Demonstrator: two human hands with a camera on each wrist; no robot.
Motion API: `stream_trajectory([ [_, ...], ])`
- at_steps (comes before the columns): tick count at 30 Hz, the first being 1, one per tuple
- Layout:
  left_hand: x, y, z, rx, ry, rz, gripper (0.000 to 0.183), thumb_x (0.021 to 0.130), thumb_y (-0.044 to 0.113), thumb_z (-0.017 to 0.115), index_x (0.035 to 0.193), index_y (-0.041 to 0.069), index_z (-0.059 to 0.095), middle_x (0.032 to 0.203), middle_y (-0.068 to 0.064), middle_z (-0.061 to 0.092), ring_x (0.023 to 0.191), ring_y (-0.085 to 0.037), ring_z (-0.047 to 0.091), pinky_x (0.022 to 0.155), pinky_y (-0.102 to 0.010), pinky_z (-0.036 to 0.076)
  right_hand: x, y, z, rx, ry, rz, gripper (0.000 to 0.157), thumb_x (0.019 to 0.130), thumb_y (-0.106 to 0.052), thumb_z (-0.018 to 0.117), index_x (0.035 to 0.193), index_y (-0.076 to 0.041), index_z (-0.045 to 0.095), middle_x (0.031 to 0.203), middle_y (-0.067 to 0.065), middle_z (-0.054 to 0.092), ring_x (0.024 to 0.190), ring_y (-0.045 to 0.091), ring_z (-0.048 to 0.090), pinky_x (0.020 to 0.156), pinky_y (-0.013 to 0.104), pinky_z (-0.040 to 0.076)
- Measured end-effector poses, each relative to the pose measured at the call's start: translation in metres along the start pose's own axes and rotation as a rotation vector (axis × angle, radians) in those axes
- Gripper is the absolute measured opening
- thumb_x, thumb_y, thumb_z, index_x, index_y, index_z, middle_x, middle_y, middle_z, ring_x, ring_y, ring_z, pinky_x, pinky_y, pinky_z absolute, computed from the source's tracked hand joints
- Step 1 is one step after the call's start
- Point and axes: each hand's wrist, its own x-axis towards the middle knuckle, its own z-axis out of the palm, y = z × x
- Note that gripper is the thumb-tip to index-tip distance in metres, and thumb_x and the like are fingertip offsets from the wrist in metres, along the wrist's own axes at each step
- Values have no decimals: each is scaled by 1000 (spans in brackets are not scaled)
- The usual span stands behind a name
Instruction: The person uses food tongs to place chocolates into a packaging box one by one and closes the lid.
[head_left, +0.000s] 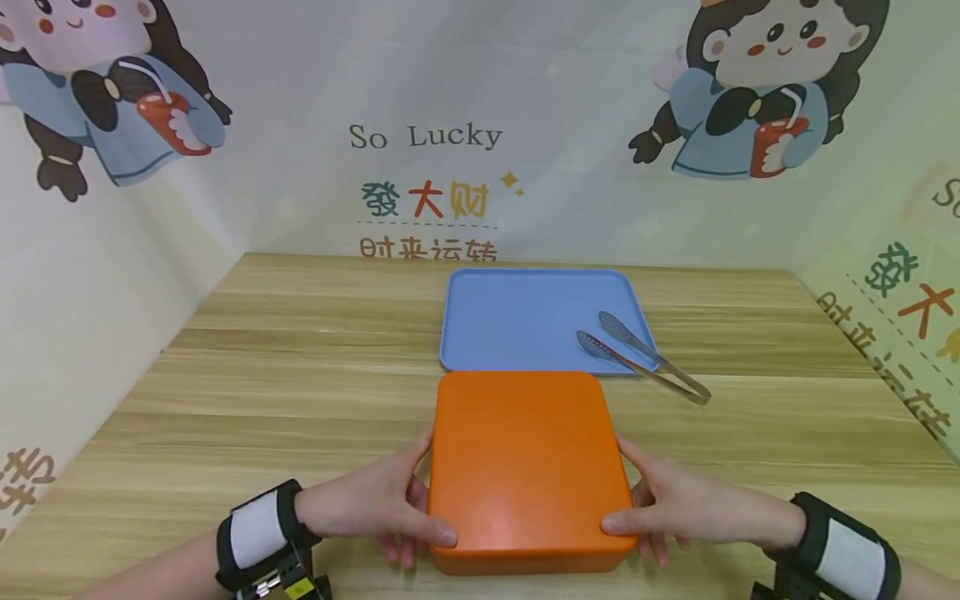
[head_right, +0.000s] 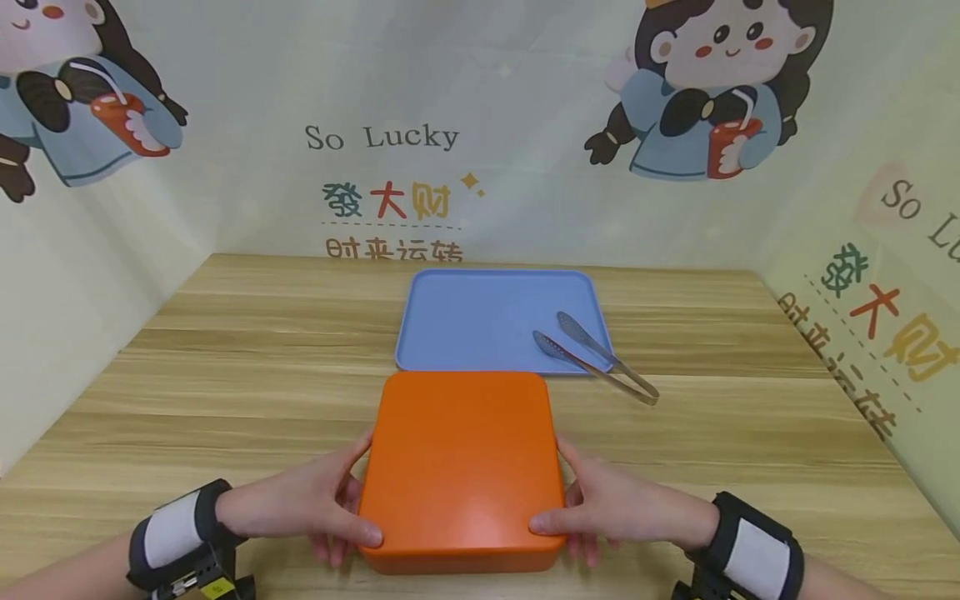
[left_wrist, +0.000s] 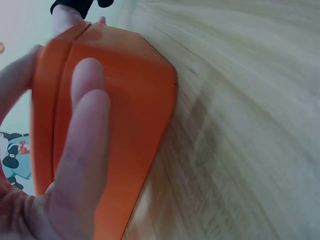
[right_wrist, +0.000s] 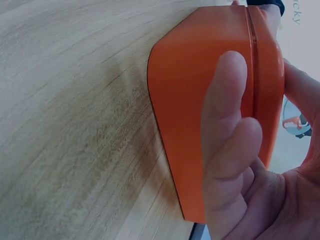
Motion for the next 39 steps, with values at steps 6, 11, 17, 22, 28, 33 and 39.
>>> stream_trajectory([
  [6, 2, -1, 0, -6, -6, 23, 113, 75, 27, 73, 142, 17, -18, 69, -15, 58, 49, -23, 56, 49, -41, 49, 1, 3, 1, -7, 21, -2, 91, 87, -28, 59, 141, 0, -9, 61, 11, 57, 48, 27, 54, 36, 26, 33],
  [11, 5, 1, -11, 46, 9, 12, 104, 80, 34, 67, 143, 18, -14, 74, -16, 61, 55, -29, 59, 50, -41, 49, 4, 2, -6, -22, 23, 5, 86, 90, -30, 56, 141, 2, -6, 66, 10, 59, 49, 28, 55, 37, 27, 34],
  [17, 36, 18, -58, 166, 201, 96, 62, 90, 44, 50, 139, 11, 30, 78, -18, 60, 57, -30, 58, 54, -41, 49, 31, -9, -44, -178, 191, 84, 71, 92, -45, 45, 142, -4, 17, 71, 11, 60, 52, 30, 57, 40, 26, 33],
  [22, 66, 23, -75, 222, 237, 162, 40, 90, 39, 53, 118, 11, 57, 65, -12, 55, 50, -22, 53, 53, -40, 49, 61, -6, -68, -267, 229, 15, 56, 94, -45, 41, 134, -5, 39, 69, 11, 55, 53, 29, 57, 42, 30, 38],
  [28, 74, 22, -75, 189, 251, 195, 33, 90, 34, 55, 111, 10, 61, 58, -8, 50, 47, -18, 50, 50, -37, 49, 71, -5, -74, -254, 198, -24, 42, 94, -42, 43, 120, -12, 55, 60, 9, 53, 51, 31, 56, 40, 28, 35],
  [33, 76, 20, -74, 129, 265, 201, 33, 89, 30, 57, 113, 7, 60, 58, -8, 49, 48, -17, 51, 50, -36, 49, 71, -6, -74, -231, 200, -33, 40, 94, -40, 44, 120, -11, 56, 59, 10, 53, 52, 33, 55, 40, 26, 32],
  [39, 77, 12, -71, 88, 283, 209, 34, 89, 29, 57, 111, 4, 59, 58, -8, 48, 48, -18, 51, 48, -36, 49, 74, 0, -66, -211, 236, -46, 37, 94, -39, 44, 111, -10, 58, 58, 9, 53, 50, 30, 54, 39, 24, 30],
])
